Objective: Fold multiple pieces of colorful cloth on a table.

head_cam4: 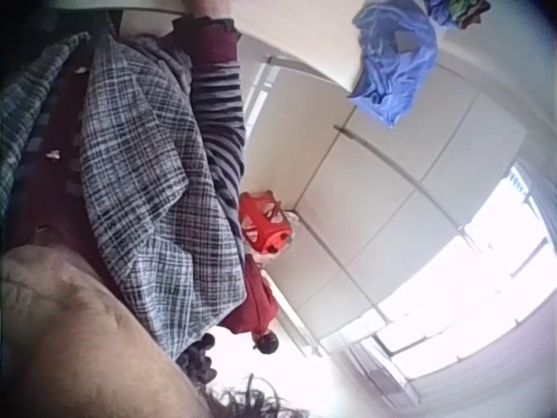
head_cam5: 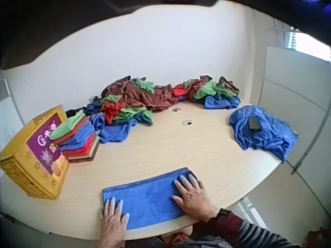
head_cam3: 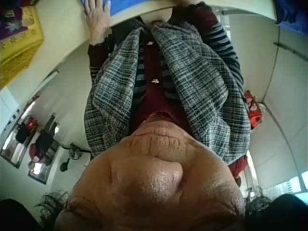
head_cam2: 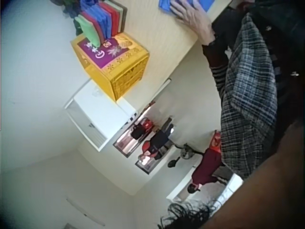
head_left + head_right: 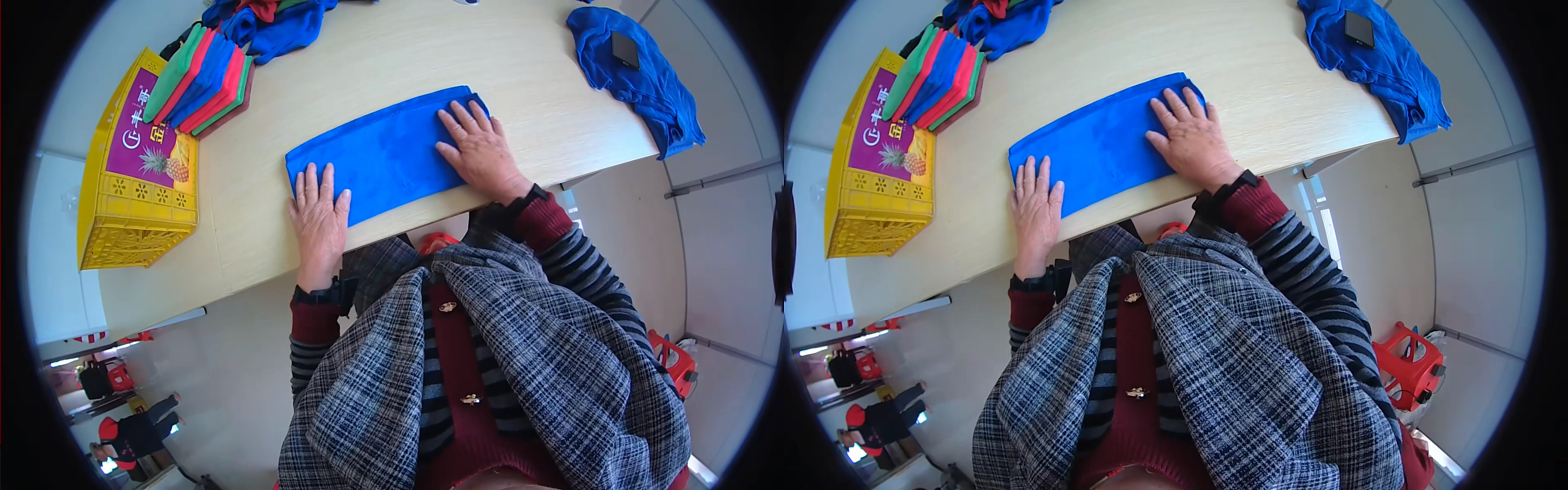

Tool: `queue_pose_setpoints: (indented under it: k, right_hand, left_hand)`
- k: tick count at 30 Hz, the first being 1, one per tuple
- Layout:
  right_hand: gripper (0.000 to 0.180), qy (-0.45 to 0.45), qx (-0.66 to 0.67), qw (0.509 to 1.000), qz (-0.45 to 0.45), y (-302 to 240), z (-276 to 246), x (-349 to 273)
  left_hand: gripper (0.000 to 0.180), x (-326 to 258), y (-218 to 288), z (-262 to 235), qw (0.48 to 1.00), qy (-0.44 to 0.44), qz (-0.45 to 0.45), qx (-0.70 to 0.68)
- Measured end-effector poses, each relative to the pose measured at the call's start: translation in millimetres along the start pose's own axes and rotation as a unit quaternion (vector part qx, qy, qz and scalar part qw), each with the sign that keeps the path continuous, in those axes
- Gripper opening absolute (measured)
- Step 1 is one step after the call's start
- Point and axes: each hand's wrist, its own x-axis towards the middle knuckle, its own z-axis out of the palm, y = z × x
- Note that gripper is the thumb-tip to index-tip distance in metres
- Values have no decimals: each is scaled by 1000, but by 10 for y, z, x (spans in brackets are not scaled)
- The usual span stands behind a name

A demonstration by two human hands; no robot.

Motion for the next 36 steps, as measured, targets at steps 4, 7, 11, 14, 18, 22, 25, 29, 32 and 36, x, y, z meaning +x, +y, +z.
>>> queue_pose_setpoints:
  k: [4, 7, 11, 14, 18, 22, 25, 29, 32, 36]
  right_hand:
    - [60, 8, 9, 1000, 21, 119, -59, 12]
    - [59, -10, -54, 998, 30, 120, -125, 18]
    - [59, -5, -14, 999, -35, -240, -223, 81]
    - [59, -2, 32, 996, -78, -469, -81, 149]
    - [61, -5, 40, 996, -82, -420, 77, 224]
    - [63, 3, 10, 999, -48, -161, 113, 220]
    - [64, 3, -7, 1000, -24, -41, 77, 225]
    - [66, -10, -1, 1000, 0, 67, 55, 204]
    - [68, -13, -9, 1000, 13, 120, 51, 206]
    - [69, -26, -10, 999, 30, 129, 23, 203]
  left_hand:
    - [58, 11, -98, -61, 1000, 9, -16, 0]
    - [57, 38, -53, -92, 999, 17, -18, 44]
    - [57, 191, 376, -209, 995, 5, 31, 94]
    - [56, 358, 531, -5, 994, -17, 99, 42]
    - [55, 467, 527, 136, 990, -33, 134, 3]
    - [57, 418, 448, 135, 994, -33, 104, 19]
    - [58, 394, 308, 127, 997, -18, 71, 37]
    - [62, 366, 151, 90, 998, -13, 33, 44]
    - [64, 338, 74, 46, 999, -20, -16, 29]
    - [65, 264, -76, 44, 999, -9, -41, 23]
